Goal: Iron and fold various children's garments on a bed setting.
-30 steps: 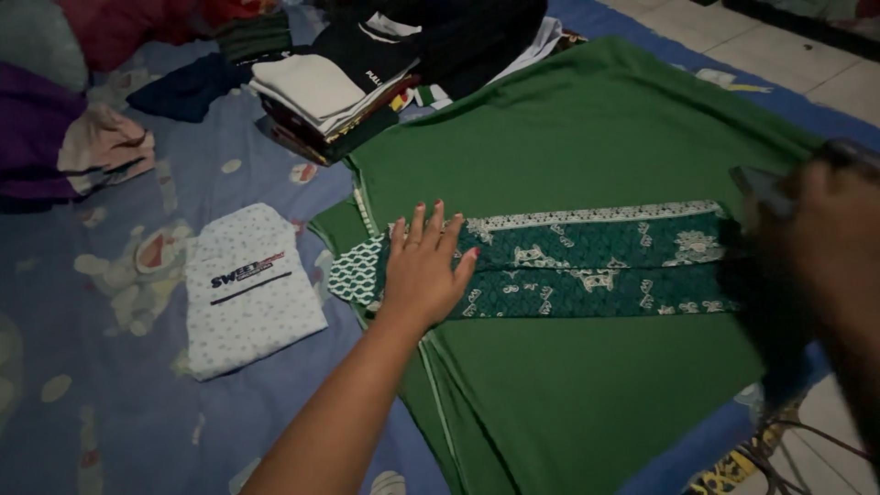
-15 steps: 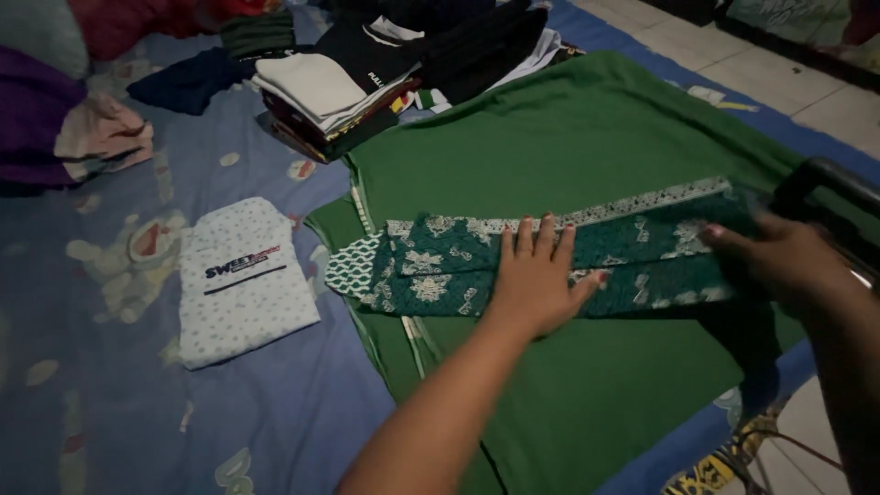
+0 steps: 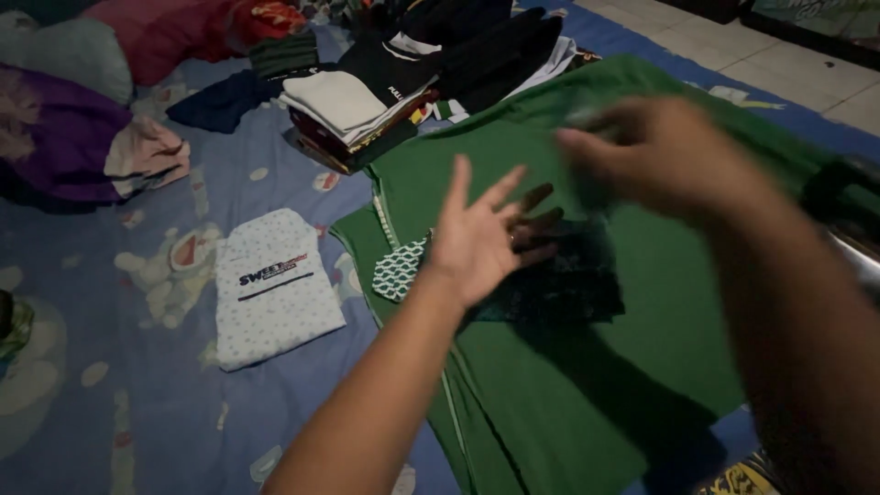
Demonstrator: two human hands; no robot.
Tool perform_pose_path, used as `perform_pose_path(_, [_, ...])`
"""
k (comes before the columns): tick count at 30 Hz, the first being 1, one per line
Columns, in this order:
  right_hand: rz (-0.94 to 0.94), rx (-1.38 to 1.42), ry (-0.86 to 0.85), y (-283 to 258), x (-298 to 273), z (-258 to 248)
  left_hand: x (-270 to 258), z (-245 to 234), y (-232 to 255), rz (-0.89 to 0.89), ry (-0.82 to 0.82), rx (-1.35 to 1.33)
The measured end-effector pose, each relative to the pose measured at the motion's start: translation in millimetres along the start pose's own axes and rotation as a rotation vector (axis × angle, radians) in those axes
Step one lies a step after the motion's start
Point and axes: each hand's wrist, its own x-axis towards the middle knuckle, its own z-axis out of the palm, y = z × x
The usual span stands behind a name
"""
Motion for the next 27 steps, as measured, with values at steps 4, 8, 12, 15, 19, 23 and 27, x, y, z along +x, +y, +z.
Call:
perform_pose_path(4, [-0.222, 0.441, -0.239, 41.9, 47.7, 47.3, -4.2, -56.9, -7.6, 0.081, -0.303, -0.364])
perform_pose_path(8, [-0.244, 0.261, -0.118, 76.3, 46.5, 81.2, -11.2, -94.2, -16.4, 0.038, 0.12, -0.134])
perform_pose_path(12, [-0.543, -0.313, -0.088, 136.5, 51.0, 128.8, -19.9, -98.9, -18.2, -0.019, 0.342, 0.128])
perform_pose_path(15, [-0.673, -0.544, -0.058, 152.0, 38.9, 144.6, -14.3, -113.9, -28.7, 0.009, 0.309, 0.167])
perform_pose_path(19, [-0.742, -0.674, 0.037, 153.6, 30.1, 152.7, -16.8, -108.9, -25.4, -0.013, 0.4, 0.253])
perform_pose_path(23, [-0.681, -0.601, -0.085, 149.4, 42.3, 142.0, -32.2, -57.0, -10.9, 0.082, 0.675, 0.93])
perform_pose_path(27, [-0.433, -0.431, -0.064, 150.0, 62.7, 140.6, -23.2, -12.5, -22.6, 0.161, 0.815, 1.691])
